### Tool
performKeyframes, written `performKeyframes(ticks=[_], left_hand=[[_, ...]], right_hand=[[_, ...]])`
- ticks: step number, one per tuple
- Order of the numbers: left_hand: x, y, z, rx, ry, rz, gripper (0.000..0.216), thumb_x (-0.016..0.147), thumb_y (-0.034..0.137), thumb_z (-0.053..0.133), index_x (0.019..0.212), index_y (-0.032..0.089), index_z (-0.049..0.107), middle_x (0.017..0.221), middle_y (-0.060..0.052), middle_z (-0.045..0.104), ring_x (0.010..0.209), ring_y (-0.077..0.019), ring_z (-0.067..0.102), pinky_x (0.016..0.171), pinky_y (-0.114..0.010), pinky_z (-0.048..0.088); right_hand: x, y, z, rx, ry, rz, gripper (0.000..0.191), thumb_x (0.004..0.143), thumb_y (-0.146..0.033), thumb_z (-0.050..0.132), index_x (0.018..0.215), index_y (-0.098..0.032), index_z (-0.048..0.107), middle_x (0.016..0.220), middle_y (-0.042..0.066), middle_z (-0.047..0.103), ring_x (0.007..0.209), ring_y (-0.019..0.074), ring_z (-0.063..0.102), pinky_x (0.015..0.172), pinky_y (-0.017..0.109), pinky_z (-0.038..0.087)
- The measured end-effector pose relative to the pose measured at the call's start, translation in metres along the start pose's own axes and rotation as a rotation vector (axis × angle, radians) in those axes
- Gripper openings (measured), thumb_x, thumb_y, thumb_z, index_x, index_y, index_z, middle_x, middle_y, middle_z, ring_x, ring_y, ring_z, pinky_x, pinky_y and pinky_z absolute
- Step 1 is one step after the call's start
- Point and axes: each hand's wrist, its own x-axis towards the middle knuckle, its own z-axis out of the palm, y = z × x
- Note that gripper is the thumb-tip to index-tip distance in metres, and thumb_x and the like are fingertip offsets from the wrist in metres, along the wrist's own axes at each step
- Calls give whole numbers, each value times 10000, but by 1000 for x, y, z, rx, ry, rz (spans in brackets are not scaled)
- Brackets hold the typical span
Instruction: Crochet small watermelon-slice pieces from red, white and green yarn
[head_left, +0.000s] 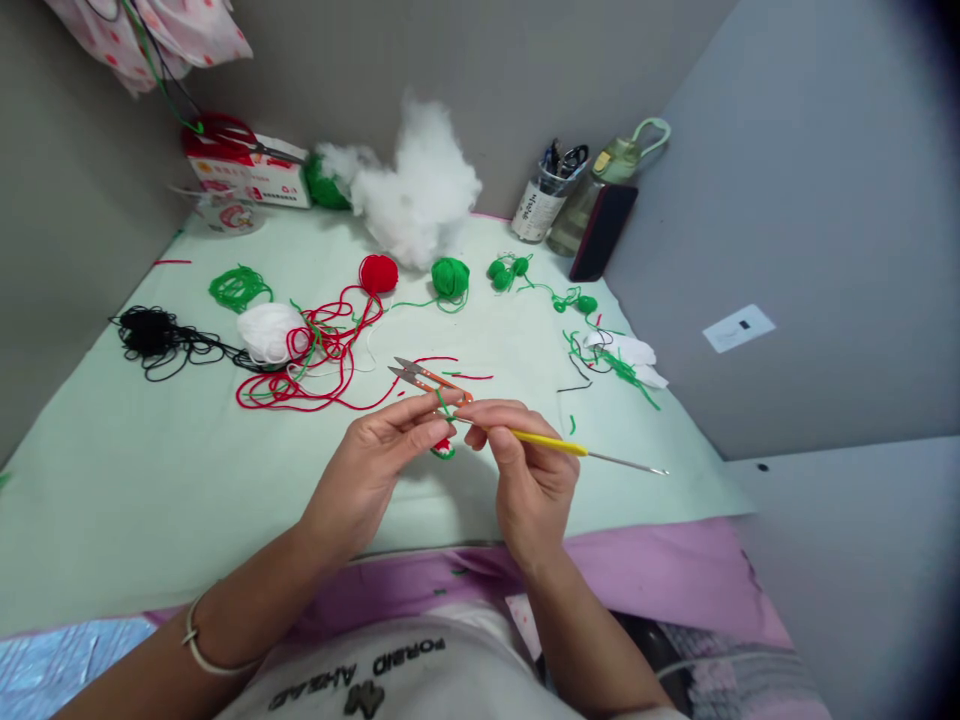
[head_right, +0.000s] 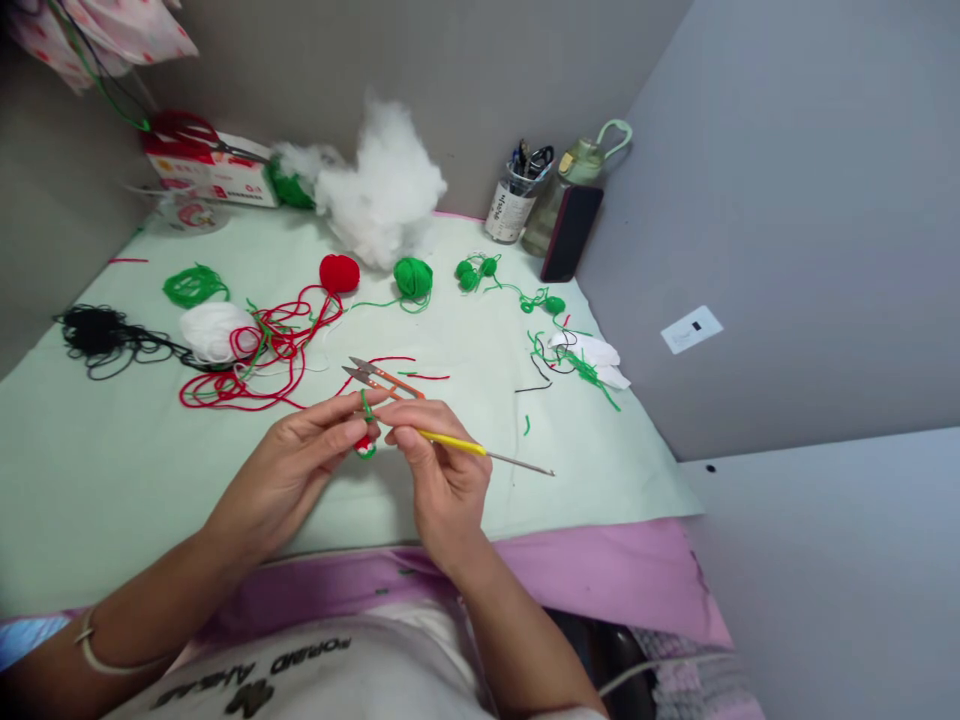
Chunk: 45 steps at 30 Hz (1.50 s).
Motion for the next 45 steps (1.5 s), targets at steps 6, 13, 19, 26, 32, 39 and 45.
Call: performKeyframes(ticks=[6,13,19,26,32,39,45], left_hand=[[-1,4,6,-108,56,7,381,755,233,905,1128,277,841,823,33,693,825,-102,607,844,-193,479],[-2,1,10,-137,-17,-25,388,775,295,905,1155,268,831,891,-9,743,894,-138,650,862,-217,504],[-3,0,6,-43,-6,50,129,796,261,884,921,264,853,877,5,765,827,-111,649,788,-182,510],[-2,8,-1,145,23,138,195,826,251,862,1017,284,845,1001,-7,783,741,-99,628,566,-155,472],[-1,12,6,42,14,142,136,865,332,815,848,197,809,881,-33,760,641,-112,612,571,-210,532],[-3,-1,12,-21,192,226,157,815,286,852,870,214,725,808,31,657,624,-109,617,528,-204,515],[-7,2,17,-211,52,-18,208,816,295,861,849,194,682,762,42,611,607,-79,555,521,-170,469]], right_hand=[[-4,4,0,-159,-41,-126,219,1016,-150,581,1074,-263,759,997,49,802,939,200,753,797,379,639],[-9,10,1,-324,-83,-331,295,989,-88,598,1183,-266,732,1095,83,787,976,203,757,822,387,651],[-4,4,1,-115,-57,-155,251,1018,-126,570,1098,-272,758,994,43,796,978,198,754,801,376,652],[-6,4,-1,-121,-67,-119,234,1015,-145,586,1107,-271,761,1009,46,798,960,196,742,776,366,643],[-3,-3,-1,-140,-80,-155,238,1022,-153,576,1117,-278,755,974,40,797,963,200,749,773,368,654],[-16,11,0,-444,-98,-384,442,950,-39,635,1298,-299,721,1162,97,758,1007,214,737,817,376,640],[-25,22,3,-504,-23,-441,455,962,-134,671,1333,-397,700,1141,59,760,1006,224,744,795,382,647]])
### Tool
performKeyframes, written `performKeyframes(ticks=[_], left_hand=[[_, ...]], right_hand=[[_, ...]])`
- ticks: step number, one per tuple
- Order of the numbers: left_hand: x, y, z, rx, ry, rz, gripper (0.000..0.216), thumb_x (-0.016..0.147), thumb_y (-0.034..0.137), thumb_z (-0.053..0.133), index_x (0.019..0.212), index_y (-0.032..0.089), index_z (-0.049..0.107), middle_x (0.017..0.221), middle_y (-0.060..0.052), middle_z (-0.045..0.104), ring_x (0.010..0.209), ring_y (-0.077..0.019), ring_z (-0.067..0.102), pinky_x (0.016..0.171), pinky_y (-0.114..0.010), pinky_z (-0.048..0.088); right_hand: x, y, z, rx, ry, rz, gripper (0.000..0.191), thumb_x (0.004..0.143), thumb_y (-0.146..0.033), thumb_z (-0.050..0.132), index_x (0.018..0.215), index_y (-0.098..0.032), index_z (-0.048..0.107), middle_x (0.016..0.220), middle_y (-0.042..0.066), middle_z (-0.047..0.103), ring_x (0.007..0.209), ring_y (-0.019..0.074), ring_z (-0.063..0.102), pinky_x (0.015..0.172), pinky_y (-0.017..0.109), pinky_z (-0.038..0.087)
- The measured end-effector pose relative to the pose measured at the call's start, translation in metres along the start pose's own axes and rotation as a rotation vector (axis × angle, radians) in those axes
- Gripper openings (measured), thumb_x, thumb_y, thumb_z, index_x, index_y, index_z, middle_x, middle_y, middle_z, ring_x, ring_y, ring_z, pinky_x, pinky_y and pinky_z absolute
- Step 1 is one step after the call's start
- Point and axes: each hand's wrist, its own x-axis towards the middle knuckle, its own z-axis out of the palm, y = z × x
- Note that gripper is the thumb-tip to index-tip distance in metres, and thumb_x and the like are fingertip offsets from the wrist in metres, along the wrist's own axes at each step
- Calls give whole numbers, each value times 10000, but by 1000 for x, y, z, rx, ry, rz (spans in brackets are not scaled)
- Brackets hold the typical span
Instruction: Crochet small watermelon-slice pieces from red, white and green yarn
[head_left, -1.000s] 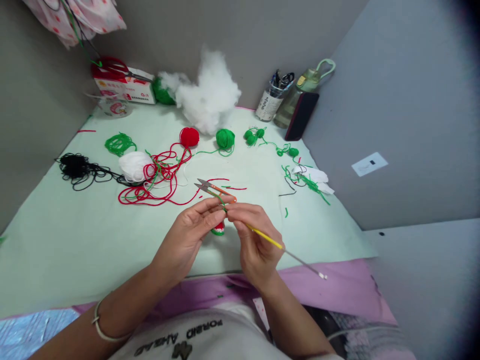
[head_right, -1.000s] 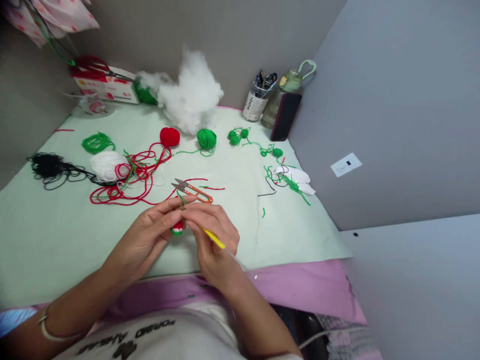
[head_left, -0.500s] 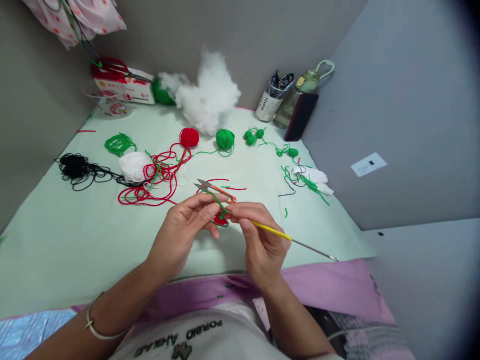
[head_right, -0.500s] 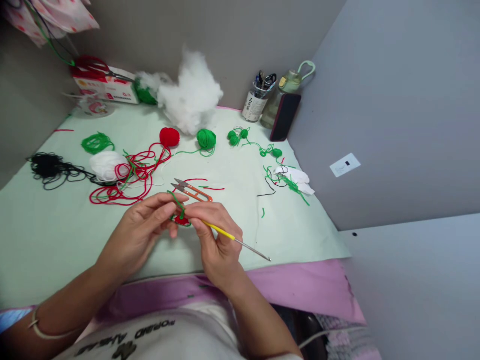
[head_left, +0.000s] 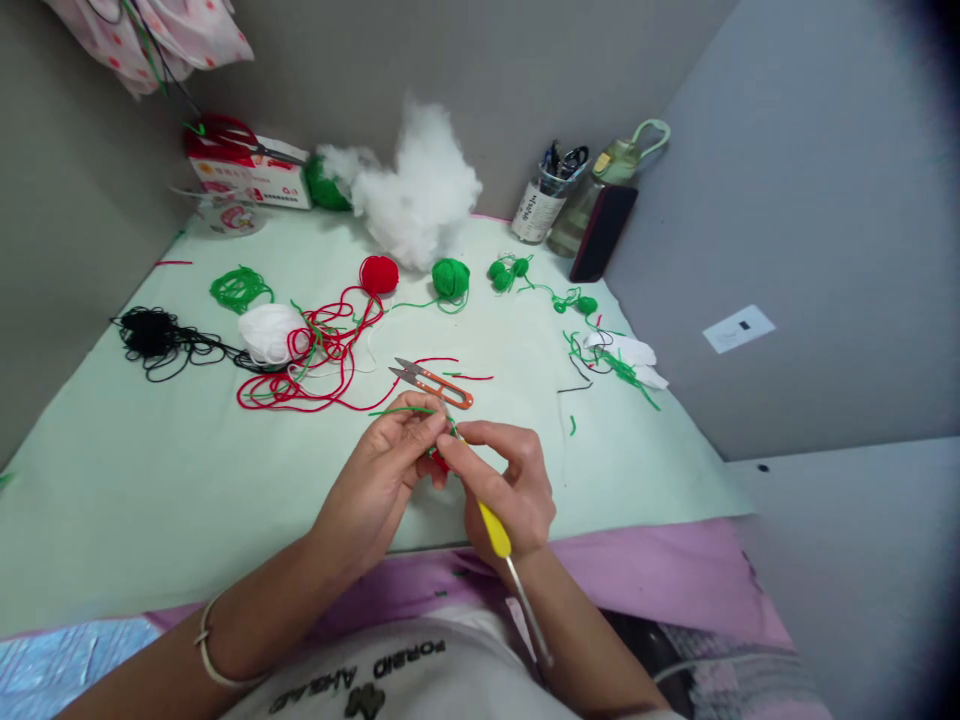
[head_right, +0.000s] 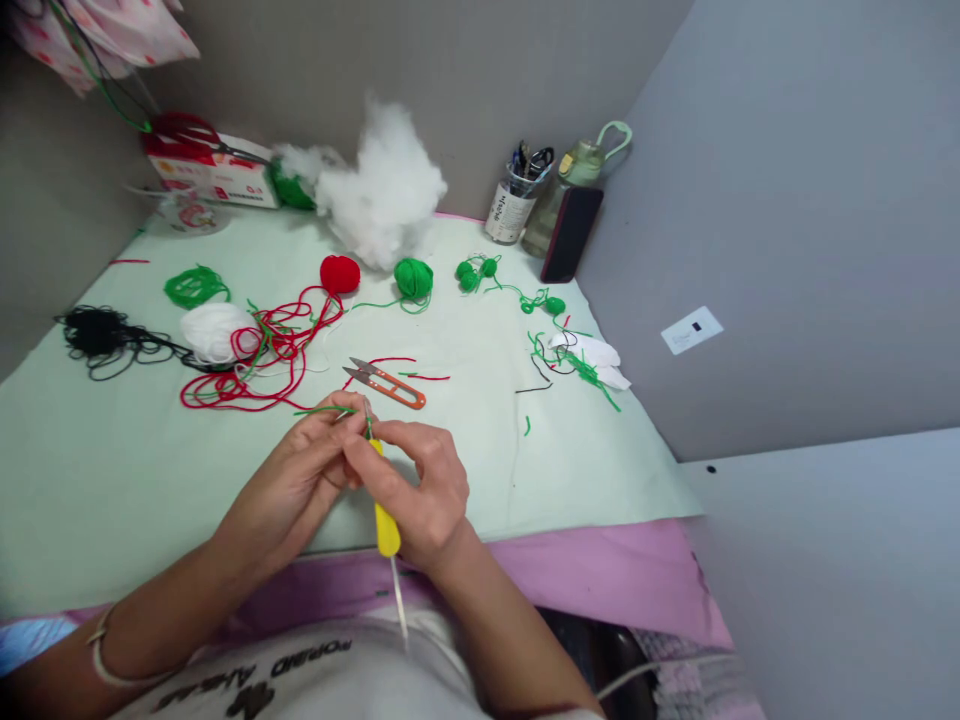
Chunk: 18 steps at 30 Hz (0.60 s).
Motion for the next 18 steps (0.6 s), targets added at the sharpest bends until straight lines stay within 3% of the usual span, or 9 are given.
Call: performKeyframes(ticks=[5,11,18], left_hand=[[2,6,-3,-102,-36,-119,199,827,250,856,910,168,695,788,26,601,682,-79,589,589,-159,487],[4,13,-5,-62,-16,-95,196,830,237,853,894,159,684,773,29,577,663,-66,574,546,-133,449],[9,23,-12,77,-107,-123,192,834,259,843,858,160,680,760,26,579,616,-70,558,494,-146,411]], right_hand=[[17,-2,-8,340,2,211,280,1008,-155,611,1165,-319,775,1040,51,798,929,196,762,752,354,648],[28,-4,-15,409,6,361,175,1016,-253,618,1022,-265,792,914,43,795,773,183,741,704,362,634],[33,4,-24,672,22,629,162,978,-319,675,918,-216,785,836,40,774,649,147,708,606,294,608]])
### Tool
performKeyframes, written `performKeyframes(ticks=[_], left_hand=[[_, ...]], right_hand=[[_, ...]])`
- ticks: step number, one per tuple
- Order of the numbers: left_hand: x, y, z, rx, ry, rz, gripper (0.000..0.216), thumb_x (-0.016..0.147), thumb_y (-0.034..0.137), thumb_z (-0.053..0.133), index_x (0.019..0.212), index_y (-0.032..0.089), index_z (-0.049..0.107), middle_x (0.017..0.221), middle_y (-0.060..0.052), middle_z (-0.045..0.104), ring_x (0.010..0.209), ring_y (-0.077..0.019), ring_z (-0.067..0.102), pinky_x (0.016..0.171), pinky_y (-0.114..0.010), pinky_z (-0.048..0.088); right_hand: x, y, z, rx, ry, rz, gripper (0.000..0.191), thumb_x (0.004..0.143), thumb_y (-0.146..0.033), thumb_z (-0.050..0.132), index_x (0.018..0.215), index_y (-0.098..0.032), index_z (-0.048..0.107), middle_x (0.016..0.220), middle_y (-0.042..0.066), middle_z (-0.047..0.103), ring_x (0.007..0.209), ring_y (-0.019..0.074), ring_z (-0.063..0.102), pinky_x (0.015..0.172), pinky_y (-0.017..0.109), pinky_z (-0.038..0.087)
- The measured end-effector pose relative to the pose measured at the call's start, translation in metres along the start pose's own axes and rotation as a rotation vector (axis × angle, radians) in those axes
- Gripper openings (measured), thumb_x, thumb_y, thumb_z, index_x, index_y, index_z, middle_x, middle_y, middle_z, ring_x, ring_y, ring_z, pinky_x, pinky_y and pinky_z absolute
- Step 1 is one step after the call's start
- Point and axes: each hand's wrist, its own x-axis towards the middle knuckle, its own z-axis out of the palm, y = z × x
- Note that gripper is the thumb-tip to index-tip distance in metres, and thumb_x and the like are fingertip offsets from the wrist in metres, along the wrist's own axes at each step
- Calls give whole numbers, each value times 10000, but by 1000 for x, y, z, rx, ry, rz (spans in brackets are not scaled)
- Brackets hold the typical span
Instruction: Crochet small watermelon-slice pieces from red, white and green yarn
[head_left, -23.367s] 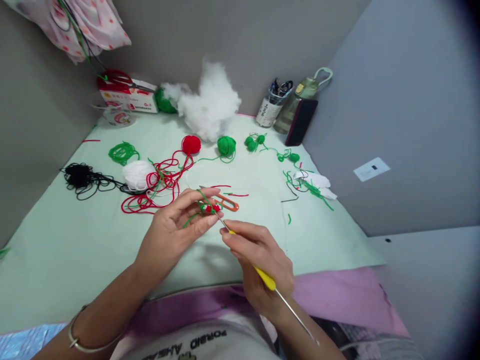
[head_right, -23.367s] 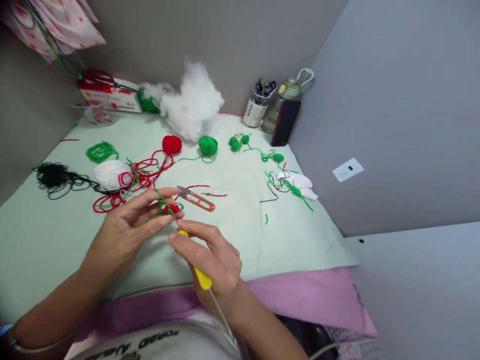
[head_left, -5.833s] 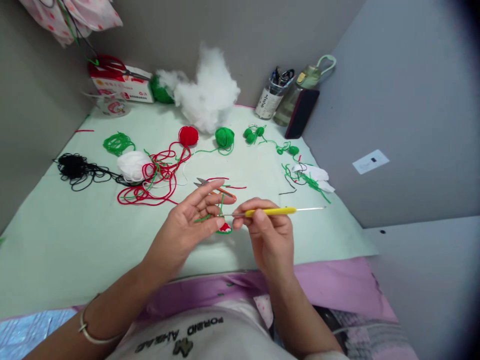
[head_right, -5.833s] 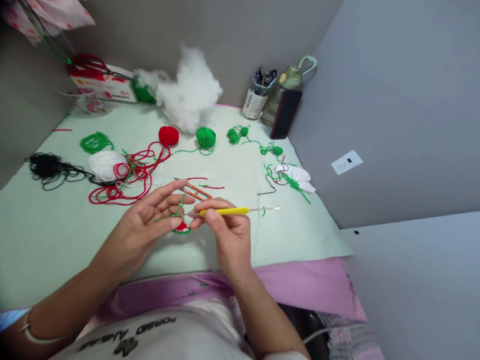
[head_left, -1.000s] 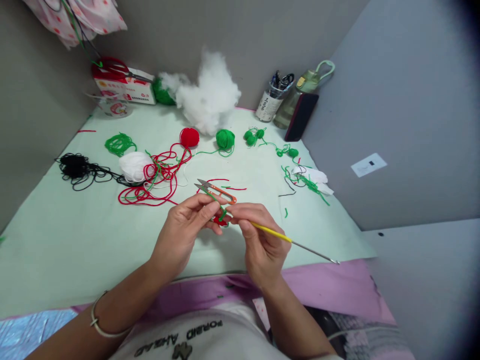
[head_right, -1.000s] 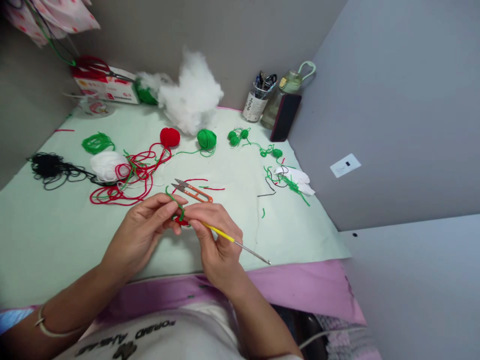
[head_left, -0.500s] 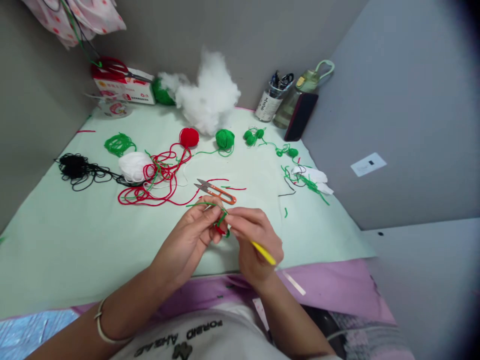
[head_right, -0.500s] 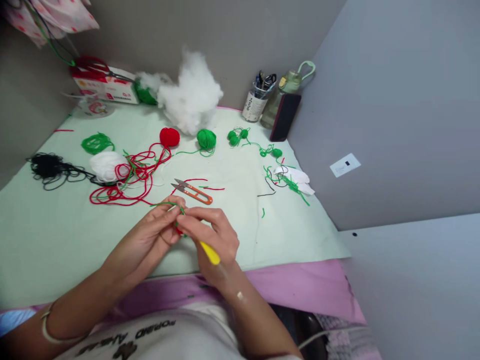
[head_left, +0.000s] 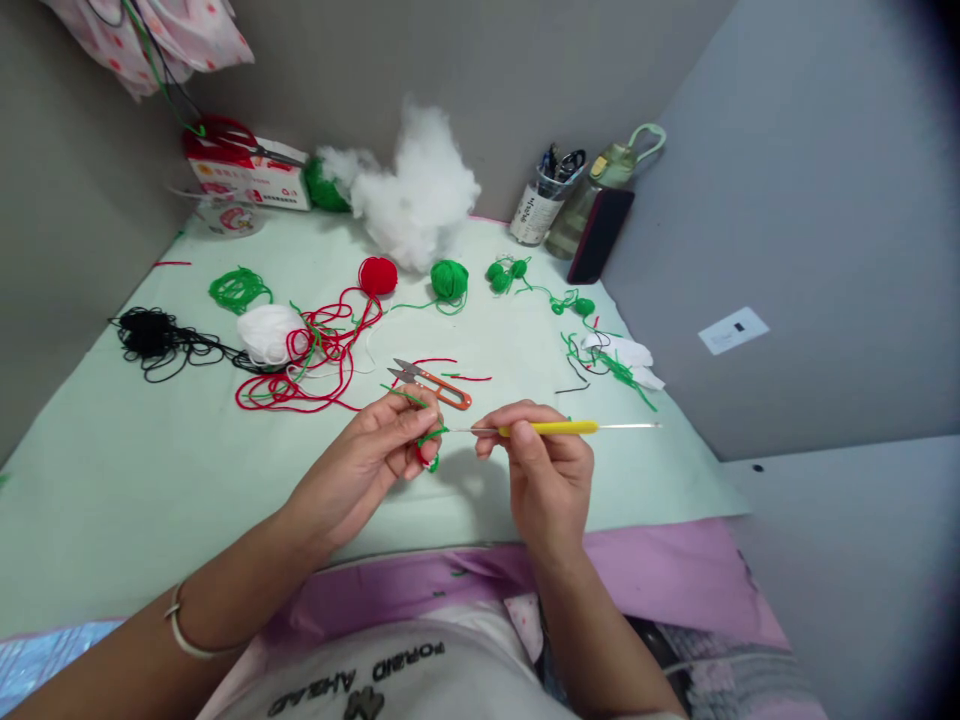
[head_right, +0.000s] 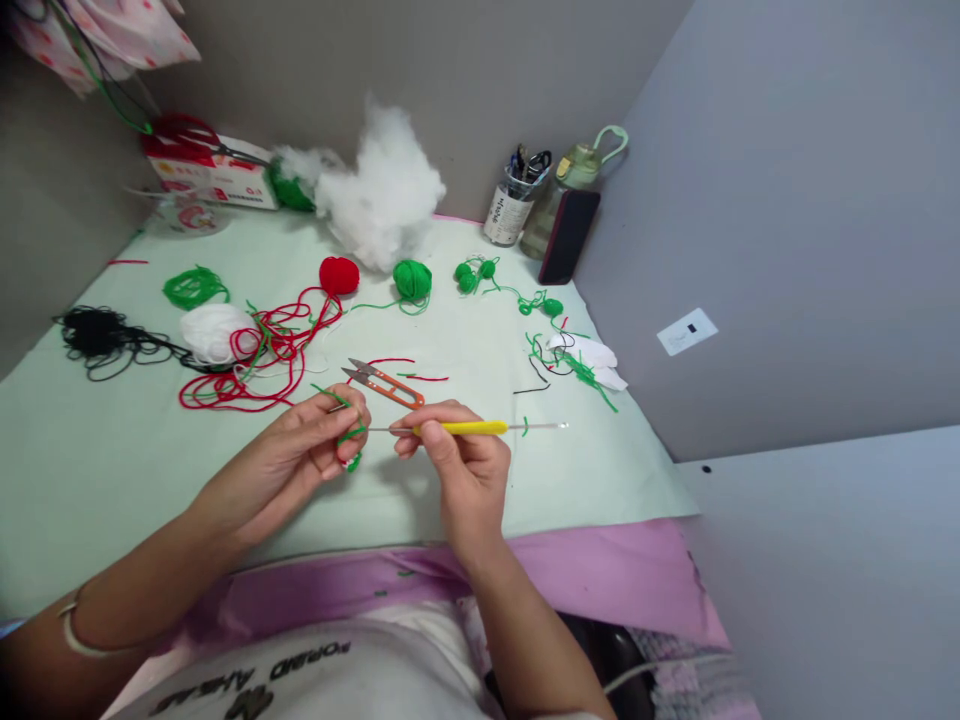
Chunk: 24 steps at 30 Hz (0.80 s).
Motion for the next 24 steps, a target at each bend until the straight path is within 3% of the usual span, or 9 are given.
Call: performKeyframes(ticks=[4,6,9,11,14,16,19,21,24], left_hand=[[4,5,0,55,-67,-20,212,828,299,849,835,170,681,701,19,601,585,-83,552,477,-160,386],[7,3,2,64,-95,-27,189,836,291,838,853,175,690,686,17,613,593,-91,559,492,-166,395],[10,-3,7,39,-76,16,142,849,258,814,911,175,717,749,11,636,642,-96,570,531,-178,424],[12,-6,10,20,-33,55,120,880,259,782,947,176,726,817,5,649,696,-99,586,581,-186,456],[13,-3,10,30,-21,63,143,918,296,750,994,176,733,891,-13,677,727,-108,609,600,-201,472],[14,5,9,80,-29,47,181,912,319,763,1009,169,734,898,-22,691,717,-109,609,598,-205,468],[17,18,5,187,-38,60,244,835,306,837,1008,168,732,871,-22,699,709,-116,600,617,-214,468],[22,25,2,277,-49,114,273,774,299,877,968,169,736,821,-21,694,690,-134,596,601,-231,459],[33,33,-2,463,-25,255,244,746,311,882,906,183,750,764,-23,684,693,-169,607,597,-254,452]], right_hand=[[7,-2,-1,104,-51,108,179,978,-333,668,895,-206,762,768,26,757,568,128,673,549,268,582],[6,-3,4,54,-105,60,174,998,-310,639,922,-218,765,776,23,752,588,132,677,560,273,585],[5,-3,10,-237,-170,-226,165,994,-208,634,1025,-247,791,935,57,773,764,164,732,662,308,616],[10,-2,11,-468,-181,-441,256,984,-137,620,1122,-275,786,1054,76,771,889,180,746,735,323,621],[34,0,2,-644,-106,-588,272,989,-126,599,1132,-278,775,1034,70,763,896,178,738,752,319,608],[59,-1,-7,-663,3,-592,199,993,-156,606,1041,-254,772,952,52,762,863,177,723,768,325,593],[96,-7,-19,-632,81,-482,146,995,-240,616,941,-219,750,939,56,766,926,188,714,856,344,569],[112,-11,-19,-548,39,-351,175,996,-280,585,964,-210,742,967,59,770,905,182,710,857,341,561],[119,-14,-7,-403,-163,-173,223,957,-243,524,1009,-201,737,947,26,766,634,114,601,712,286,535]])
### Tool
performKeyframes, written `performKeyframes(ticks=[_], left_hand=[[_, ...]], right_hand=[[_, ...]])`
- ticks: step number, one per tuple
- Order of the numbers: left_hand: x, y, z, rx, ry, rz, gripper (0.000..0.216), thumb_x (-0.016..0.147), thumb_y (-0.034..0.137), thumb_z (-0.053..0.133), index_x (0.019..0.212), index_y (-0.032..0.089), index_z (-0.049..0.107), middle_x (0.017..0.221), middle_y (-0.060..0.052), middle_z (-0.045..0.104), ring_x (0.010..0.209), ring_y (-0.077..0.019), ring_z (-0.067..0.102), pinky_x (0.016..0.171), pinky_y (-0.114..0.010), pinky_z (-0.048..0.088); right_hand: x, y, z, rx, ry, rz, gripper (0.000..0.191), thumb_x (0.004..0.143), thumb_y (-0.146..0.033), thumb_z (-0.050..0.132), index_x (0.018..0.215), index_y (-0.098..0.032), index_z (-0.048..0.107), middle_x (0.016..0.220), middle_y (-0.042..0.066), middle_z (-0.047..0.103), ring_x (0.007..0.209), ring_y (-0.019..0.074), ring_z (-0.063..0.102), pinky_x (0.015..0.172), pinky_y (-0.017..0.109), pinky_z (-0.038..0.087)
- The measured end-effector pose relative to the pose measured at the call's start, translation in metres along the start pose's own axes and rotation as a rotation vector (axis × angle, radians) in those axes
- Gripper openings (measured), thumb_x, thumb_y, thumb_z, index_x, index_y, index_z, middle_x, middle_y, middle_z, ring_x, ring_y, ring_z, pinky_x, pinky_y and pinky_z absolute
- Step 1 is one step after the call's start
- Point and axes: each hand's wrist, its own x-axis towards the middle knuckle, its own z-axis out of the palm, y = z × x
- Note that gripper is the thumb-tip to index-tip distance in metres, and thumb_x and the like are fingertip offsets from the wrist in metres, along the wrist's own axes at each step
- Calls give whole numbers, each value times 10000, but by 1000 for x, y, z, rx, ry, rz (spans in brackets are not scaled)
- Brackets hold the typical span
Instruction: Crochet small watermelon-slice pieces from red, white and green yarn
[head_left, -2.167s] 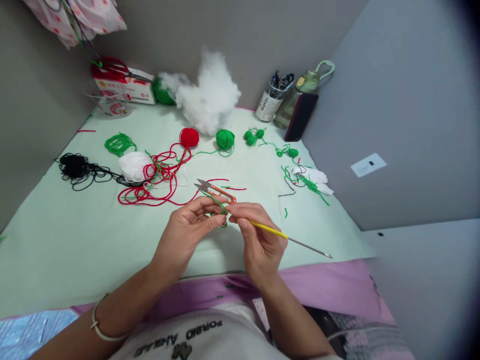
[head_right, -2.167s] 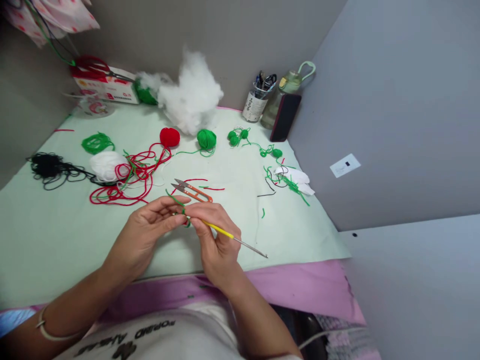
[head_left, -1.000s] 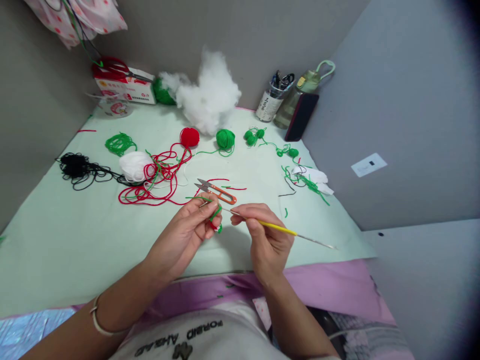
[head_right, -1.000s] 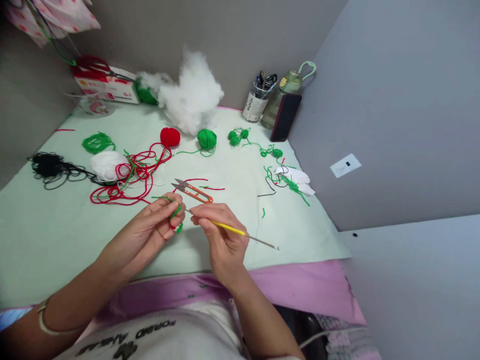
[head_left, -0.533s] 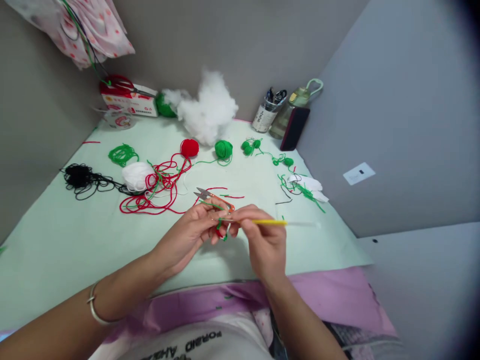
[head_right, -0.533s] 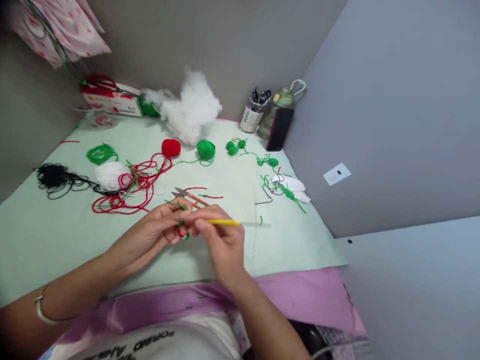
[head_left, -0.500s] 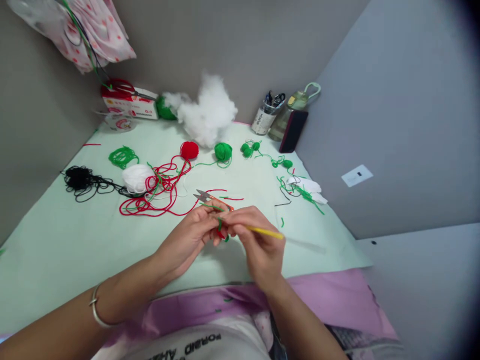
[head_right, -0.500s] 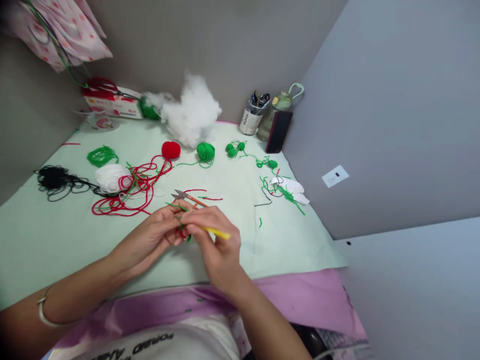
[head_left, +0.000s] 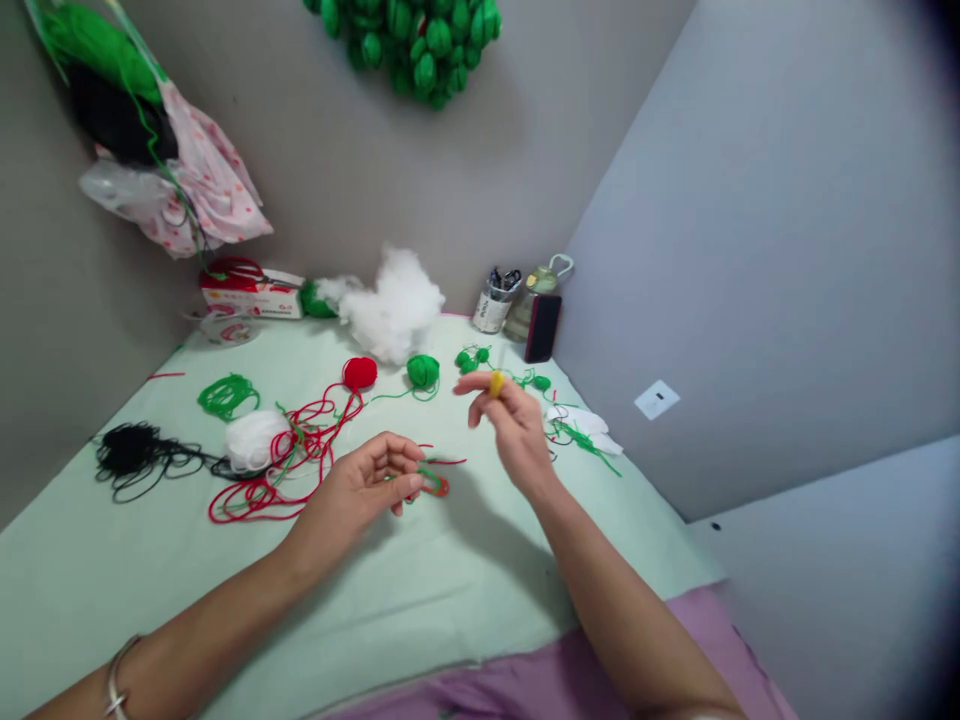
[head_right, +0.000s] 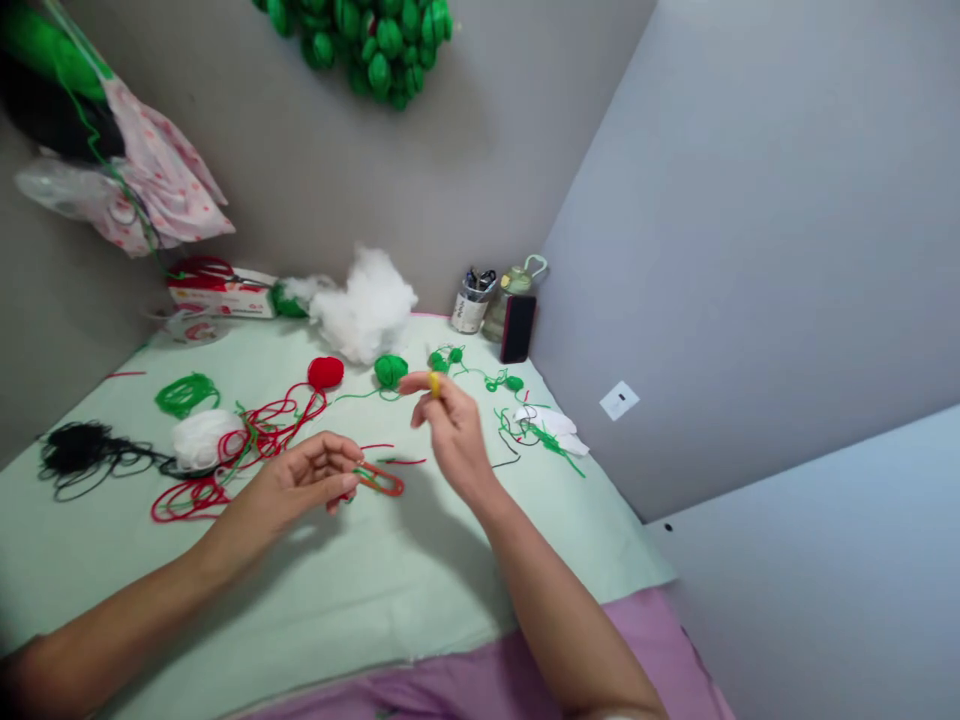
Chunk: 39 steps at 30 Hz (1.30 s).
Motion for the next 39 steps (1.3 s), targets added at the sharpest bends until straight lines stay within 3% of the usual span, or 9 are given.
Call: performKeyframes(ticks=[4,7,9,13,19,22,25,33,39], left_hand=[[14,-4,-11,243,110,167,168,794,328,837,886,211,759,843,-36,734,754,-197,639,682,-281,478],[18,-11,-21,266,138,168,182,826,372,810,905,218,754,854,-46,757,781,-229,676,740,-314,504],[18,-15,-26,275,142,169,183,837,383,801,903,214,774,872,-58,765,824,-240,688,780,-319,508],[14,-18,-27,270,113,140,197,842,397,786,881,204,797,897,-67,745,838,-227,653,756,-299,499],[11,-24,-22,238,19,98,248,829,433,703,782,190,698,700,5,611,649,-169,537,626,-278,451],[9,-29,-20,242,-43,97,218,818,397,643,734,196,637,700,13,594,678,-169,525,644,-280,434],[8,-34,-19,268,-73,101,110,757,296,610,723,192,622,720,14,608,692,-159,493,661,-279,389],[11,-41,-24,248,-165,54,90,732,267,565,687,222,501,590,44,560,577,-138,447,586,-273,331],[11,-37,-21,188,-193,26,163,781,335,630,699,211,563,548,25,588,521,-137,500,539,-257,353]], right_hand=[[-8,2,26,42,-213,184,237,920,-342,620,1042,-185,750,906,14,746,725,121,590,694,247,483],[-17,13,37,73,-445,343,210,872,-376,708,800,-178,709,668,-37,657,621,104,528,608,223,410],[-21,19,39,97,-482,382,268,896,-359,663,697,-180,646,543,-65,553,529,88,449,544,222,347],[-22,20,38,162,-427,382,305,900,-416,659,716,-173,639,569,-65,511,548,86,415,543,224,330],[-24,15,44,320,-368,384,394,874,-551,698,761,-176,663,757,-8,636,543,67,359,504,230,288],[-28,17,49,405,-440,451,467,870,-639,656,728,-199,595,606,-37,585,422,52,241,428,243,212],[-31,16,52,445,-459,488,488,844,-638,692,670,-216,519,522,-64,496,414,58,257,424,239,192],[-33,1,47,420,-408,457,514,817,-600,735,613,-220,454,521,-91,348,477,67,257,479,246,208],[-25,3,37,264,-359,407,503,810,-619,688,606,-233,438,530,-80,353,485,78,258,492,264,218]])
